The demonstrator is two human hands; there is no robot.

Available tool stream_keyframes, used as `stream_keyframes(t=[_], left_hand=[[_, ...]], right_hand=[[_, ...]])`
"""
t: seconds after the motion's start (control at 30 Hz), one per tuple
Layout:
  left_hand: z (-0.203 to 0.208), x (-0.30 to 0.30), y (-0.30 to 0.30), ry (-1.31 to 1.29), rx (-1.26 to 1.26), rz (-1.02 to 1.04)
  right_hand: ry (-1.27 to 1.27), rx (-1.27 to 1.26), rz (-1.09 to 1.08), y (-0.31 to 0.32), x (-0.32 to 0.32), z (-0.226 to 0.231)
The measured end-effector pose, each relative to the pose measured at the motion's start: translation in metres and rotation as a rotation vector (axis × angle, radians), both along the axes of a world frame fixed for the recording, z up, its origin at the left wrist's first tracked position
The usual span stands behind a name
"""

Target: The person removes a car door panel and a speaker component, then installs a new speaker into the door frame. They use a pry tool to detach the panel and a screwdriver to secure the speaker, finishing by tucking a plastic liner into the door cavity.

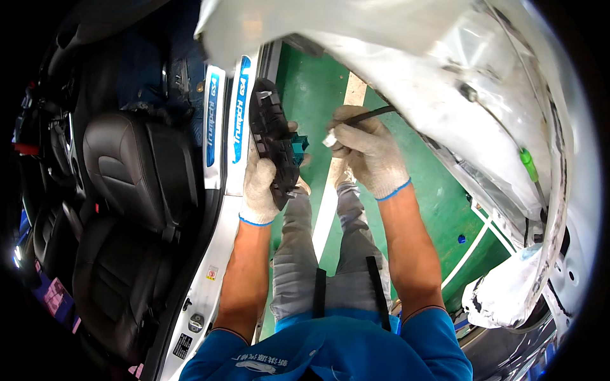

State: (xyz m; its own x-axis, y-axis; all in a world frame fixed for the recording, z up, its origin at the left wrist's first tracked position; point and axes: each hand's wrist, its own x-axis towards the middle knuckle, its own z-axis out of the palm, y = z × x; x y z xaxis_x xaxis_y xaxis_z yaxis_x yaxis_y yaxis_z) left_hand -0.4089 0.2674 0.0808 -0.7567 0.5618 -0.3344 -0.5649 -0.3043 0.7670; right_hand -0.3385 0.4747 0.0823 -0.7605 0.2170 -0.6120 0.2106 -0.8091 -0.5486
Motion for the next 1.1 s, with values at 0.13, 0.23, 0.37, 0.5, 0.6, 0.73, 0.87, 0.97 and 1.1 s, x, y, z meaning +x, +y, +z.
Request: stream_keyframes(t=[0.13, 0.23, 0.37, 0.5, 0.6, 0.73, 0.87, 0.97, 1.1], left_hand=[[-0.002, 0.006, 0.006, 0.114, -0.123, 0.026], [0.021, 0.007, 0.017, 0.070, -0.254, 0.039], [0.027, 0.014, 0.027, 0.141, -0.352, 0.059], [0.020, 0.018, 0.029, 0.187, -0.473, 0.081], [0.020, 0.020, 0.031, 0.182, -0.438, 0.088], [0.034, 0.023, 0.044, 0.181, -0.410, 0.105], [0.034, 0.030, 0.055, 0.180, -0.403, 0.241], [0.030, 0.033, 0.060, 0.155, -0.397, 0.284], [0.031, 0.030, 0.058, 0.139, -0.457, 0.220]], right_hand=[[0.059, -0.012, 0.001, -0.002, -0.006, 0.001], [0.099, 0.020, -0.014, -0.004, -0.009, 0.000], [0.112, 0.047, -0.038, -0.007, -0.010, 0.002], [0.160, 0.023, -0.049, -0.009, -0.010, 0.004], [0.185, 0.034, -0.042, -0.008, -0.010, 0.002], [0.179, 0.082, -0.046, -0.008, -0.008, -0.006], [0.191, 0.127, -0.048, -0.010, -0.011, -0.008], [0.189, 0.122, -0.063, -0.010, -0.012, -0.012], [0.196, 0.085, -0.098, -0.016, -0.013, -0.020]])
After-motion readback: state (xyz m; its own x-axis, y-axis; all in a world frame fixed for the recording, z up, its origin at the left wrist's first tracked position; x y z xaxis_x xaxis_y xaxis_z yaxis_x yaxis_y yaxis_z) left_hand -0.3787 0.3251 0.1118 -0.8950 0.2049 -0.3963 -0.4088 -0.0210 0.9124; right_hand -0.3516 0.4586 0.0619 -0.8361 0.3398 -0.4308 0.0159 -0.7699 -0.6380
